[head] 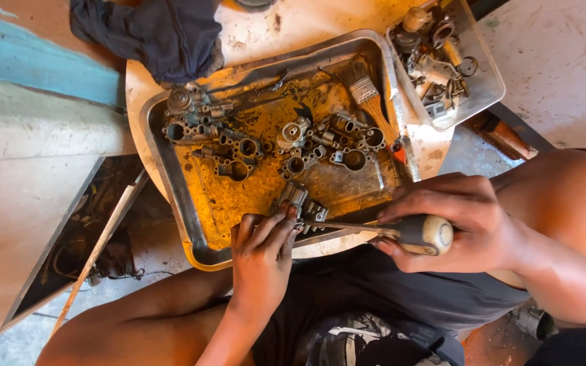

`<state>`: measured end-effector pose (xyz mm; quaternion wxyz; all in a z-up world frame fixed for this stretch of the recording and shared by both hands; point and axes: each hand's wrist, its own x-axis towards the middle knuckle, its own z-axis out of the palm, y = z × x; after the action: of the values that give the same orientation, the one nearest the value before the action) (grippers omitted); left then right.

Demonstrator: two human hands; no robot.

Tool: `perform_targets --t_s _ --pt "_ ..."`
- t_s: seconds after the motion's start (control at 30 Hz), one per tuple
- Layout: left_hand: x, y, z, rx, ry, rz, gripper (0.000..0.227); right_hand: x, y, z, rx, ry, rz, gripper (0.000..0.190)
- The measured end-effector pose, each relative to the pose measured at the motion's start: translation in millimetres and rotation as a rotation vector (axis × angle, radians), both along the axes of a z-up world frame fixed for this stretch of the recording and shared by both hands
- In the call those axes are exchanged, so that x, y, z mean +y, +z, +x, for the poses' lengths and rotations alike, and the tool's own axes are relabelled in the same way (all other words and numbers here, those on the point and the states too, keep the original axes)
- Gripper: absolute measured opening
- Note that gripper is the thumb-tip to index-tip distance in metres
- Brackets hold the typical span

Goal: The person cleans small mechanical parts in a metal tray using a brush and a cleaning fluid. They scrub the parts with the brush and occasionally use a screwdriver to manipulate or clean specific areas of the components.

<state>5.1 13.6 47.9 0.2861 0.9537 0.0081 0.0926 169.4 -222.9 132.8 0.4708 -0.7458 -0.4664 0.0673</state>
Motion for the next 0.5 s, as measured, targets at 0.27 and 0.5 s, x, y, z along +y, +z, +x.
perform_targets --t_s 0.27,0.5 --pt "-2 -3 -5 0.022 0.022 0.024 0.033 2 13 2 0.020 0.062 -0.039 0.029" --pt "-4 -9 -9 0.039 0.044 0.009 0.035 -3 16 0 0.049 0.049 -0.103 0.026"
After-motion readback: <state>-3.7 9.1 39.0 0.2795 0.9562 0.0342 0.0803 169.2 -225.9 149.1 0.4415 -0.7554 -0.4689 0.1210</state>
